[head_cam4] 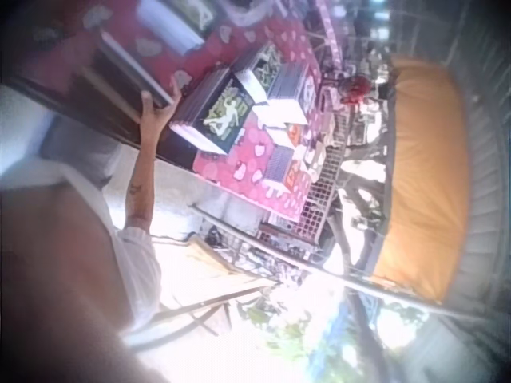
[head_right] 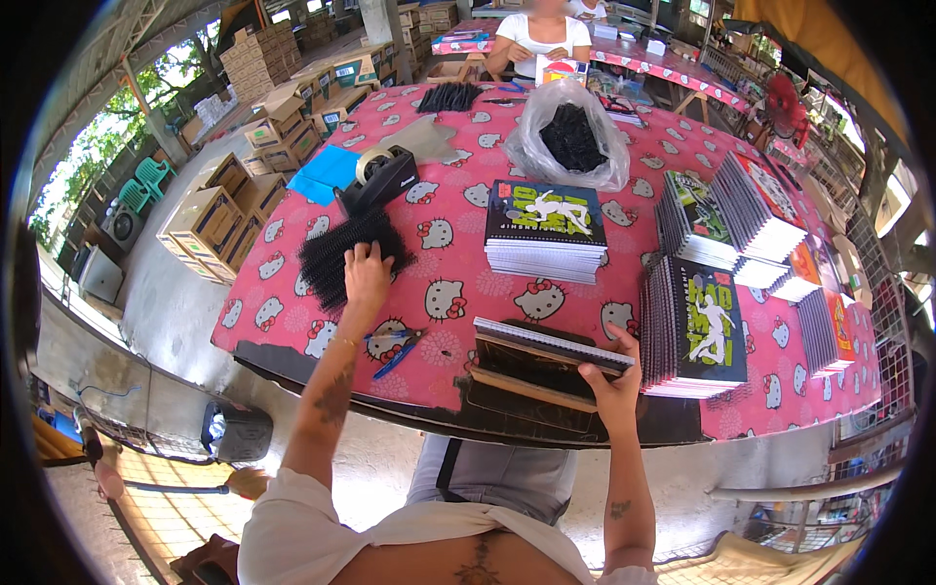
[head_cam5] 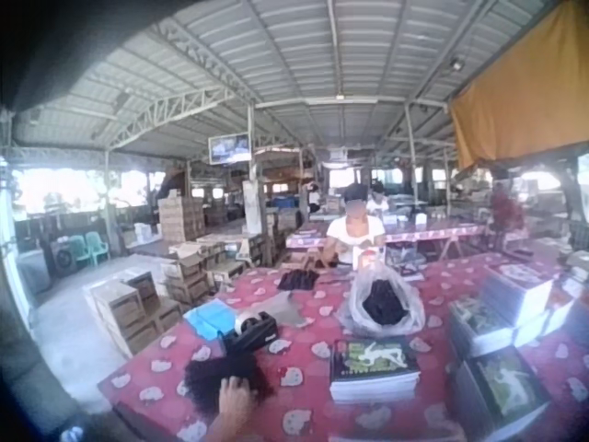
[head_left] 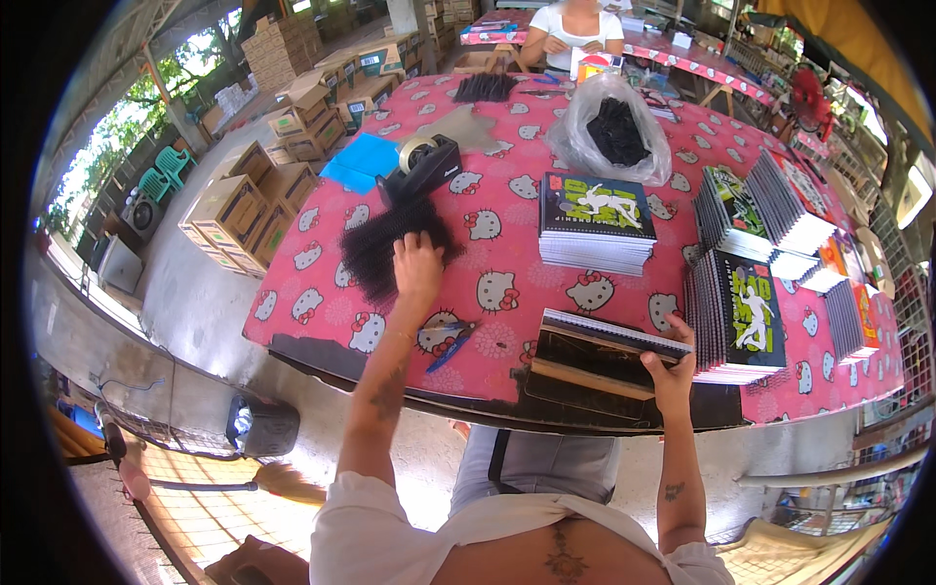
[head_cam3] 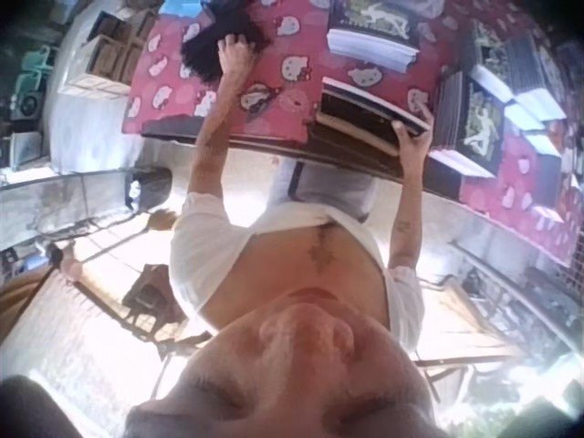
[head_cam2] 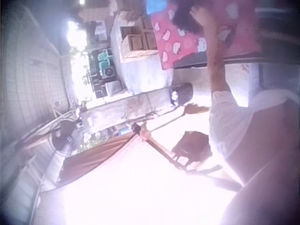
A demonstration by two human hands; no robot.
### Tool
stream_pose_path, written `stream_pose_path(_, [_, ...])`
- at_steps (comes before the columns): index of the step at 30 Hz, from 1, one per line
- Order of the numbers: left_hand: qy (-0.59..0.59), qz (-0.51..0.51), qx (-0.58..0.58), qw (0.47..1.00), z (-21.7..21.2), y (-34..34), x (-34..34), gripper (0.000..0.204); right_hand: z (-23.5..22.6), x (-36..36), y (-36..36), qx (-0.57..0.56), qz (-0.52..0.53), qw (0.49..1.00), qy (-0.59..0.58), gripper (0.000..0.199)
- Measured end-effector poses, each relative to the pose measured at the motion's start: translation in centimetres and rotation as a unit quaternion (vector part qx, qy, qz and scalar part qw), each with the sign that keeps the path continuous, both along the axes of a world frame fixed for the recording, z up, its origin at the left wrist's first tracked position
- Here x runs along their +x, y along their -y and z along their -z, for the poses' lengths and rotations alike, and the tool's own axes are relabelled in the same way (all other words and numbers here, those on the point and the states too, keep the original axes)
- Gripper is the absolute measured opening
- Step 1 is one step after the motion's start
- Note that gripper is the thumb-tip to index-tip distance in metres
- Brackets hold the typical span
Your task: The person assembles notebooks by picking up a stack of paper and a cover, threading a black spiral binding through the side holes, and placing the finished notebook onto a stack.
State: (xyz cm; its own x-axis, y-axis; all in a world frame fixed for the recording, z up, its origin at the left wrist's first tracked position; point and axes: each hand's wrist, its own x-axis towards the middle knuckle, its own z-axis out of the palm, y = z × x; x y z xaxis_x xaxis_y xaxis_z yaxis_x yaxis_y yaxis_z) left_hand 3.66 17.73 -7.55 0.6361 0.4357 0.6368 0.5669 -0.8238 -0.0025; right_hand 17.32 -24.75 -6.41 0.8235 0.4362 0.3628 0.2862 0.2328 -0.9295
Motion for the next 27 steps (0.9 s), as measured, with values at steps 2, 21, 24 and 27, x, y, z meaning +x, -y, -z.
stream_pose_path(2, [-0.027,-0.031,0.009,0.999,0.5,-1.1,0.6,0.014,0.2,0.2,0.3,-0.019,0.009,1.0,0.007,0.072])
stream_pose_path(21, [0.198,0.343,-0.347,0.85,-7.9,19.0,-2.8,0.017,-7.5,-3.4,-8.7,-0.264,0.045,0.864,0.426,0.015])
stream_pose_path(24, [0.185,0.323,-0.35,0.86,-7.6,18.7,-2.5,0.013,-7.5,-3.2,-8.7,-0.285,0.039,0.863,0.415,0.013])
stream_pose_path(27, [0.161,0.298,-0.341,0.877,-7.6,18.3,-2.4,0.013,-7.7,-3.1,-8.7,-0.289,0.032,0.863,0.413,0.012])
